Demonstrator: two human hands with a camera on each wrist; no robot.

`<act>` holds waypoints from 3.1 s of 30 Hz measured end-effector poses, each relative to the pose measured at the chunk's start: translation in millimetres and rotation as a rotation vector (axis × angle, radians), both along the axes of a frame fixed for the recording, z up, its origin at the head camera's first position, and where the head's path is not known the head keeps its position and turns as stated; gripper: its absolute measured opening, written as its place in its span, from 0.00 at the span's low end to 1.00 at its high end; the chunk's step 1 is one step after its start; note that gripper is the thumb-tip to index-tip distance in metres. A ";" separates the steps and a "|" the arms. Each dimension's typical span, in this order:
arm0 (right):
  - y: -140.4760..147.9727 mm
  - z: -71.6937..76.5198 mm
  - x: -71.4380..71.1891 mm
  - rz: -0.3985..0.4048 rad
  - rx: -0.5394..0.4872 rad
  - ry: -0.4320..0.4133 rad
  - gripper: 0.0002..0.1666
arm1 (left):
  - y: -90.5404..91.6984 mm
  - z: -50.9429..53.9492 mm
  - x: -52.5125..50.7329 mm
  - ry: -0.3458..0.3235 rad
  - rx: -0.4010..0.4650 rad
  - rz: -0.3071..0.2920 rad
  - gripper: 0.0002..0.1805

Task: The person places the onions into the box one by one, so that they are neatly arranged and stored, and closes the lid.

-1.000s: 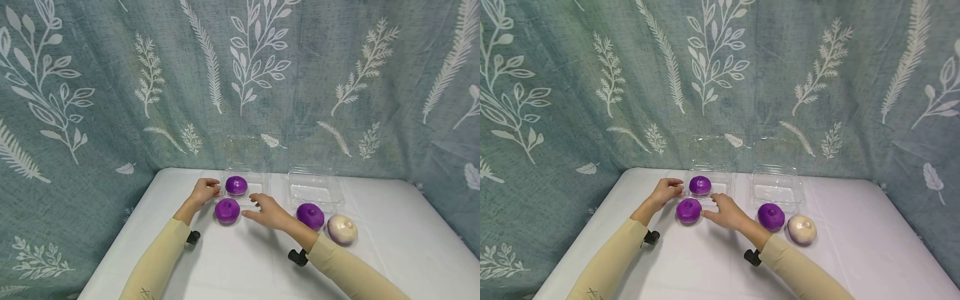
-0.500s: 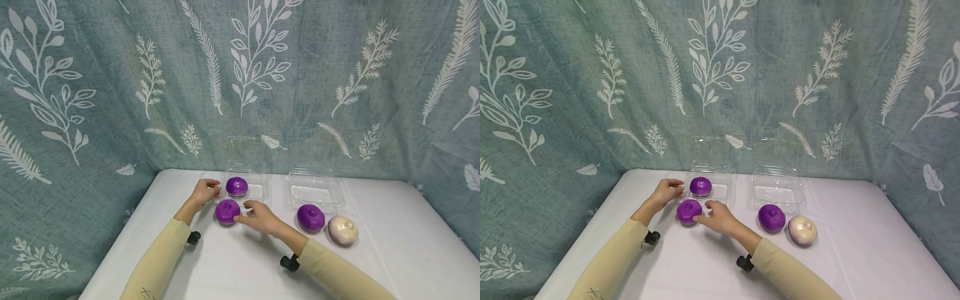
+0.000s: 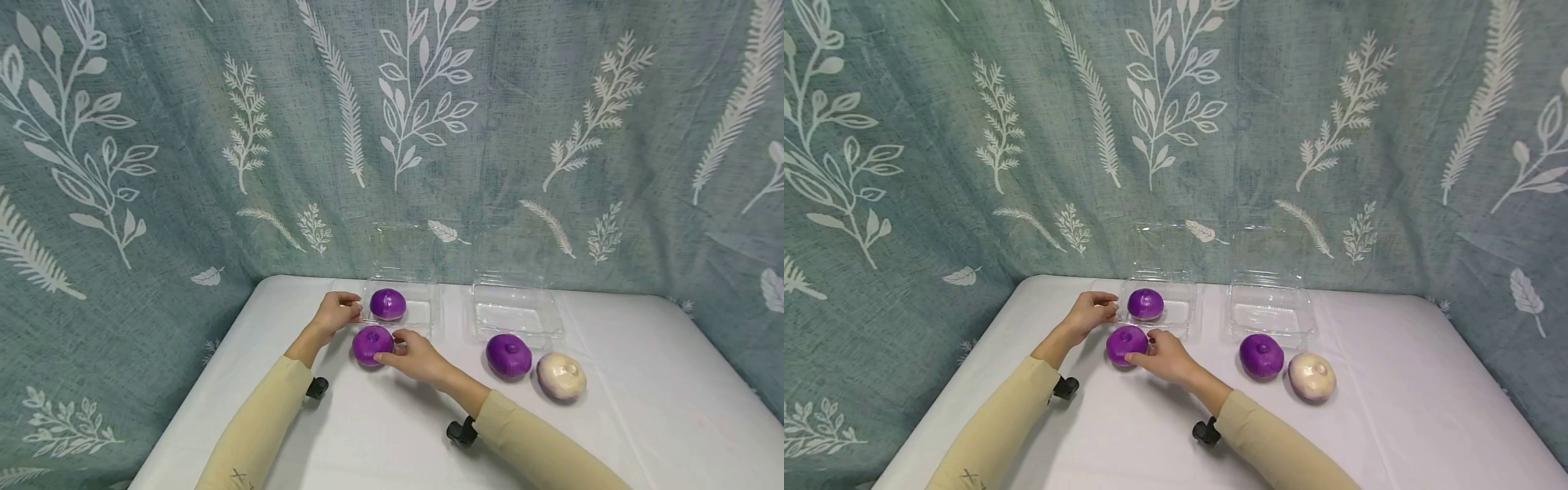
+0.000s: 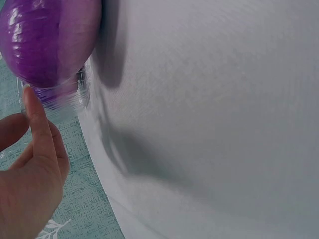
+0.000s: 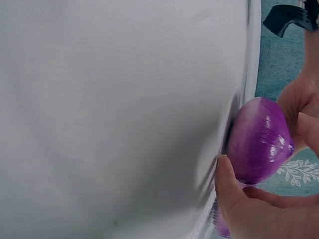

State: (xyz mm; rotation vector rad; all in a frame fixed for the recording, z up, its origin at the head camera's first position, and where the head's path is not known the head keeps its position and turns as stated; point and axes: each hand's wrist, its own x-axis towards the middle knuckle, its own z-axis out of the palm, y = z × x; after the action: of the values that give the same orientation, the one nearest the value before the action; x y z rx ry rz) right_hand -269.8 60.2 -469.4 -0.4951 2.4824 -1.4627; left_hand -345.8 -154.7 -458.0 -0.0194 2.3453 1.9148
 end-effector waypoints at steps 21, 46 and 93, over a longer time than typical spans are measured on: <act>-17.3 -5.8 -12.3 0.005 0.023 0.078 0.32 | 0.2 0.3 2.1 0.003 0.004 -0.006 0.21; -25.5 -7.6 -8.9 -0.067 0.024 0.029 0.31 | 2.2 -0.8 1.4 -0.002 -0.021 0.011 0.21; 20.4 26.7 3.1 -0.050 -0.045 -0.011 0.38 | 1.2 2.8 1.5 -0.006 0.009 -0.013 0.21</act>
State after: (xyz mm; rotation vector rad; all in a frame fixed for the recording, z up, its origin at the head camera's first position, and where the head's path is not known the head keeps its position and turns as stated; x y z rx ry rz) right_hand -266.7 80.5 -442.7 -0.4347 2.4757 -1.5387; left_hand -344.3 -153.5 -455.2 -0.0092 2.3265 1.9167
